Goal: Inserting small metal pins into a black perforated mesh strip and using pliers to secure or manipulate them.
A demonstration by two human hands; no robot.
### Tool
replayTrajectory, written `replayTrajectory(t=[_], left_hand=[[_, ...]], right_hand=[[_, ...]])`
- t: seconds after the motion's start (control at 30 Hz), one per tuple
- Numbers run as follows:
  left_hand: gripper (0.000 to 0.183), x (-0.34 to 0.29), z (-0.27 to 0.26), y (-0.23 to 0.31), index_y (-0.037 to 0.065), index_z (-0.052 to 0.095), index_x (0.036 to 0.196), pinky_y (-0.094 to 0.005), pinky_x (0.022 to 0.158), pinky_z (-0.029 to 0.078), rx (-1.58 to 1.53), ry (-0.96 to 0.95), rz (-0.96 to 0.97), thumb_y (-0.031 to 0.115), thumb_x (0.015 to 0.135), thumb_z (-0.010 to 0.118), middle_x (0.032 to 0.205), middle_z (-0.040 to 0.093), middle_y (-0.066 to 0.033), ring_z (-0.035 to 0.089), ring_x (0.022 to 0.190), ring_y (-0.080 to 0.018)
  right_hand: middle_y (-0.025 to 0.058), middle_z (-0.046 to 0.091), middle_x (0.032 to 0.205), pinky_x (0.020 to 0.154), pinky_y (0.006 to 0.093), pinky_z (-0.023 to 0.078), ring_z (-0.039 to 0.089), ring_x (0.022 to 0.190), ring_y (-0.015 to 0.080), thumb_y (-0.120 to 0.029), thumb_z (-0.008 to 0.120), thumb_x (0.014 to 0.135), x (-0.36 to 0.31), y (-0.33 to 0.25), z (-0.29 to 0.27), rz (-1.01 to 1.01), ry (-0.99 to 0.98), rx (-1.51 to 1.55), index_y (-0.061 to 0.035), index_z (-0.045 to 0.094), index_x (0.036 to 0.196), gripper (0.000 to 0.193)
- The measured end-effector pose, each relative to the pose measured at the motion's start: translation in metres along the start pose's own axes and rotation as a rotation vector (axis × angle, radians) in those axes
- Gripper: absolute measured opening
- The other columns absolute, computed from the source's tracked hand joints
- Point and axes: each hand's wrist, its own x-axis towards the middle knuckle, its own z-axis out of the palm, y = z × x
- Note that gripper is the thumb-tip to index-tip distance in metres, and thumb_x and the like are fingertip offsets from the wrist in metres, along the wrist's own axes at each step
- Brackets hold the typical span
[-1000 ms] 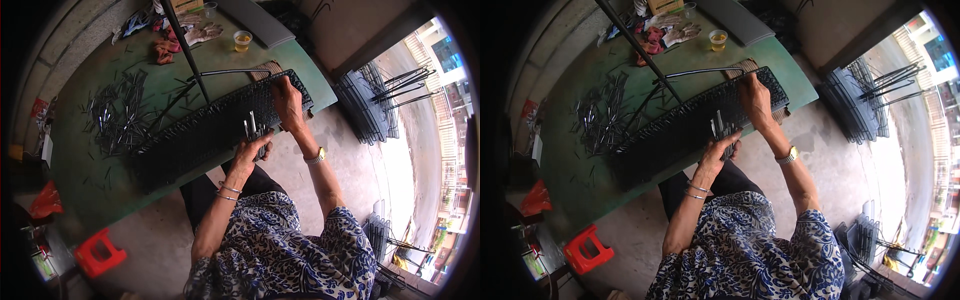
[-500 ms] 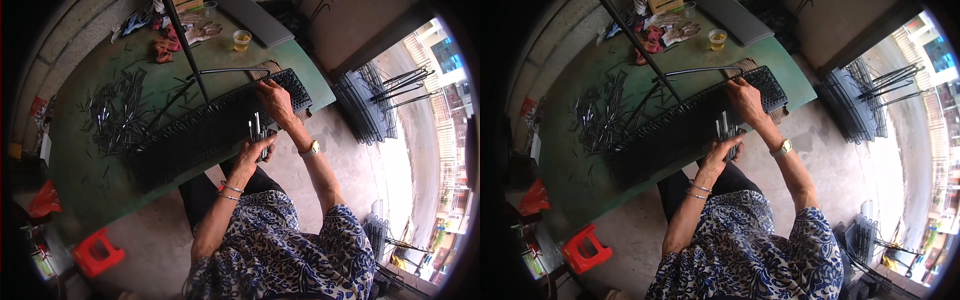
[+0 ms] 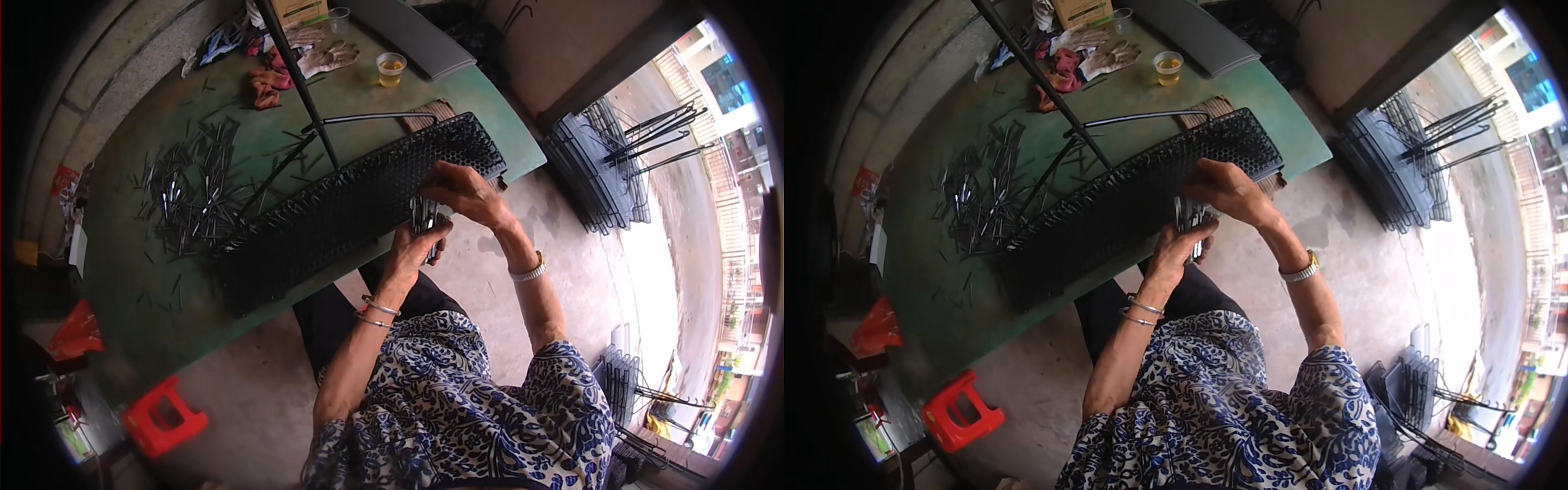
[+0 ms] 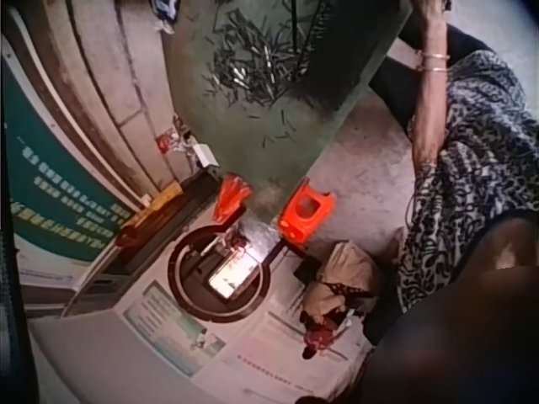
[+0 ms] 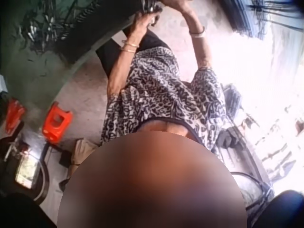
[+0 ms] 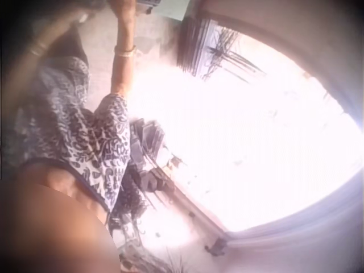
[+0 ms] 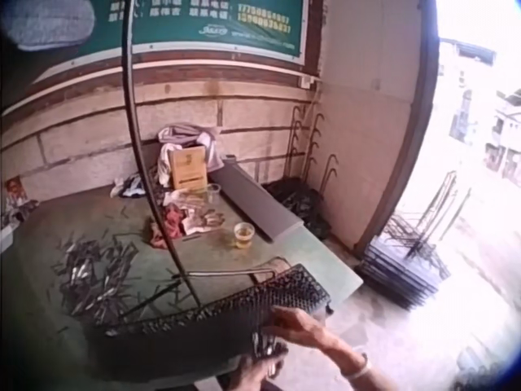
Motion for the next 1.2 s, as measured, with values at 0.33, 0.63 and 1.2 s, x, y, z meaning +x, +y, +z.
replayTrajectory(t=[0.33, 0.63, 1.2], left_hand=[[0.02, 0.007, -0.006, 0.0, 0.007, 0.065, 0.085, -0.0218, 0.041, 0.037, -0.06, -0.005, -0.025, 0.022, 0.078, 0.076, 0.062, 0.058, 0.0007, 0.051, 0.047, -0.0076], [0.021, 0.015, -0.002, 0.008, 0.009, 0.063, 0.084, -0.0227, 0.04, 0.037, -0.091, 0.007, -0.029, 0.023, 0.078, 0.077, 0.062, 0.058, -0.0008, 0.051, 0.046, -0.009], [0.022, 0.004, -0.005, 0.015, 0.008, 0.064, 0.087, -0.0229, 0.045, 0.039, -0.077, 0.022, -0.006, 0.026, 0.079, 0.075, 0.061, 0.057, 0.0003, 0.051, 0.049, -0.0089]], right_hand=[[0.0063, 0.065, 0.083, 0.07, 0.0289, 0.049, 0.06, 0.079, 0.0115, -0.006, 0.064, 0.083, 0.004, -0.008, -0.004, 0.034, -0.001, -0.081, 0.0001, 0.059, 0.094, 0.014], [0.007, 0.065, 0.081, 0.065, 0.027, 0.05, 0.062, 0.073, 0.0123, -0.005, 0.062, 0.084, 0.003, -0.007, -0.004, 0.042, 0.138, 0.034, 0.0007, 0.058, 0.095, 0.012], [0.0092, 0.064, 0.077, 0.067, 0.0307, 0.049, 0.063, 0.072, 0.0158, -0.003, 0.056, 0.089, 0.039, 0.029, -0.014, -0.185, 0.647, -0.349, 0.0002, 0.053, 0.096, 0.008]])
